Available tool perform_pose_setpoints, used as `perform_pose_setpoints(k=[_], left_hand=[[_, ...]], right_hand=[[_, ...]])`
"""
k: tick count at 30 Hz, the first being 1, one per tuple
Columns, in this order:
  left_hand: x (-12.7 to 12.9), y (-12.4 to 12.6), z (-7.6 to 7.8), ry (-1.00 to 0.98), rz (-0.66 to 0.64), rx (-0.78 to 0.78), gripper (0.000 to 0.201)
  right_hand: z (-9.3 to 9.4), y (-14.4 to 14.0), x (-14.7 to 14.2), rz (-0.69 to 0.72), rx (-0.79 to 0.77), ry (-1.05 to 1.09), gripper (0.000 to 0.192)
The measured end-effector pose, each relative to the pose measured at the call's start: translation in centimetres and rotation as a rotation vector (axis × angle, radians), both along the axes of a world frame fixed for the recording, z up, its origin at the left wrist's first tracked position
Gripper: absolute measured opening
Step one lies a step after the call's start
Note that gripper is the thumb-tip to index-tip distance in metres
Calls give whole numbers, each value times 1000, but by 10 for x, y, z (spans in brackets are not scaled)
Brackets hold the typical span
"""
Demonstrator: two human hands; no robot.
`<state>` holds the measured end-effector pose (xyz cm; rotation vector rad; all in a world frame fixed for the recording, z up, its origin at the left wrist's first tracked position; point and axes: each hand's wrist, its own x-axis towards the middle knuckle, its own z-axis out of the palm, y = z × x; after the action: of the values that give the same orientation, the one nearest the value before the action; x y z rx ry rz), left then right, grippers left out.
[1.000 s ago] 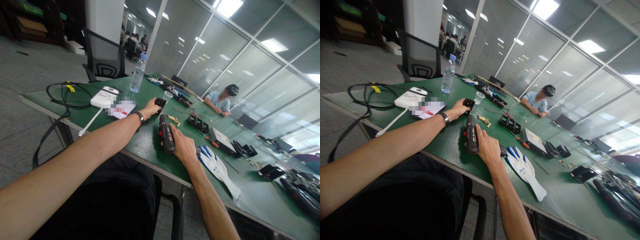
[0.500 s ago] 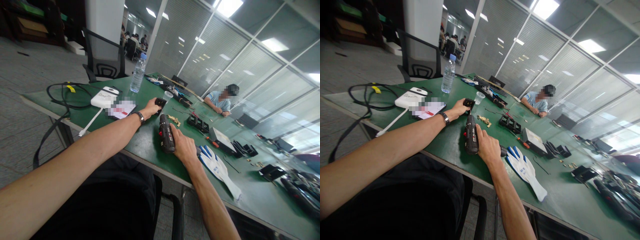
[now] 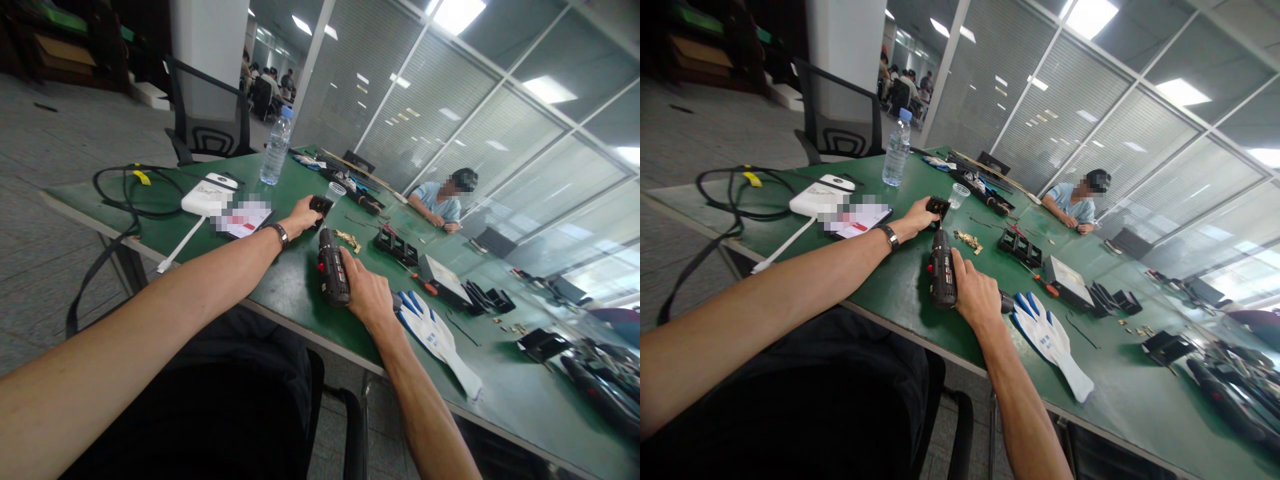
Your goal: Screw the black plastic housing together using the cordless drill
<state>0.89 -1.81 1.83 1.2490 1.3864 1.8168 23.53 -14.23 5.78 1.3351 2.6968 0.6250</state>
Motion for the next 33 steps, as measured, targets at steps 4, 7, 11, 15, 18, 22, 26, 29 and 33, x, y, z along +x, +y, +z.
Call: perform_pose_setpoints(k=[4, 7, 11, 15, 18, 22, 26, 29, 33], left_hand=[[0, 1, -2, 18, -2, 16, 31], [0, 2, -3, 30, -3, 18, 31], [0, 2, -2, 27, 0, 11, 30], [-1, 2, -2, 16, -15, 26, 30], [-1, 2, -2, 2, -15, 18, 31], [-1, 4, -3, 4, -17, 27, 32], [-2, 6, -5, 10, -18, 25, 31], [-3, 7, -6, 22, -15, 23, 31], [-2, 6, -5, 31, -8, 23, 32]], right_hand=[[0, 1, 1, -1, -4, -2, 75], [-1, 1, 1, 1, -7, 7, 74], [-1, 2, 1, 14, 4, 32, 73], [0, 1, 0, 1, 0, 21, 73], [0, 0, 0, 12, 5, 27, 72], [0, 0, 1, 24, 6, 34, 71], [0, 0, 1, 8, 4, 18, 71], [0, 1, 1, 21, 9, 29, 71], [-1, 1, 2, 33, 4, 36, 71]])
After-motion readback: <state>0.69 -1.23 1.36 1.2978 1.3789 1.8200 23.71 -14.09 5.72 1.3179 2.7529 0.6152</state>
